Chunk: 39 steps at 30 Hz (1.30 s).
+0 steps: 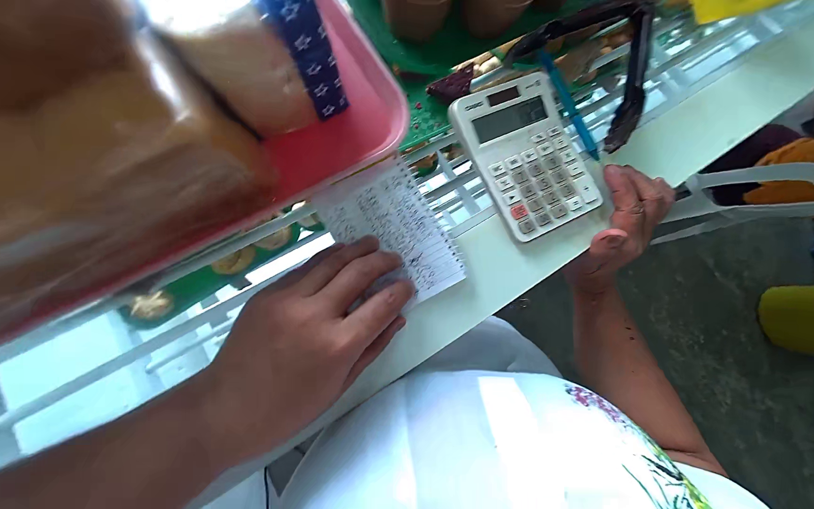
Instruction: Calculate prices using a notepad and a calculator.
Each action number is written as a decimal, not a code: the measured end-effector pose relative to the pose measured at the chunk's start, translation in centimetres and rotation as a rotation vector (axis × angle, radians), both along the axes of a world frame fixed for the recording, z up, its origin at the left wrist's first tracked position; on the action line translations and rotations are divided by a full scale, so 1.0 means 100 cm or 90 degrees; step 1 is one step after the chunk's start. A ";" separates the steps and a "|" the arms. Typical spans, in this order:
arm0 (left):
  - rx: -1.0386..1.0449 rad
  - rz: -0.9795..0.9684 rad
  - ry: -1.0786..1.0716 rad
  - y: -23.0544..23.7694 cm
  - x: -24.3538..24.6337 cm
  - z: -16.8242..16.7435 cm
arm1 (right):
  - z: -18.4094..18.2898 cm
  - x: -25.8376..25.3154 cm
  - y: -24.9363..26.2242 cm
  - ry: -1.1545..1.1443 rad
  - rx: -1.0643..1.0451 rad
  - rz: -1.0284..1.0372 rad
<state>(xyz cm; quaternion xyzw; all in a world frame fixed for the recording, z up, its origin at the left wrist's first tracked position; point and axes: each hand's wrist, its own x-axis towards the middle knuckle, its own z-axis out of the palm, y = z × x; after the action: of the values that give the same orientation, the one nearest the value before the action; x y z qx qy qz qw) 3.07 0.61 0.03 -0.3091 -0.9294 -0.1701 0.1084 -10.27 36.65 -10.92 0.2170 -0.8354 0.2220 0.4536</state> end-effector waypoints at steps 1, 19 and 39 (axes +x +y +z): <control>-0.004 -0.007 0.002 0.000 -0.001 0.001 | 0.000 -0.001 0.002 0.003 0.005 -0.004; 0.100 0.072 -0.057 -0.008 -0.017 0.008 | 0.057 0.044 -0.024 -0.105 -0.022 0.086; -0.041 0.079 -0.010 -0.006 -0.009 0.004 | 0.085 0.097 -0.110 -0.351 0.127 0.356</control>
<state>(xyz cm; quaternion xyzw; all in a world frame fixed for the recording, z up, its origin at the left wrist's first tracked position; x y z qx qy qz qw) 2.22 -0.03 0.46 -0.2527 -0.9526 -0.1356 0.1016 -0.58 25.68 -2.40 0.4114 -0.8520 0.3043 0.1111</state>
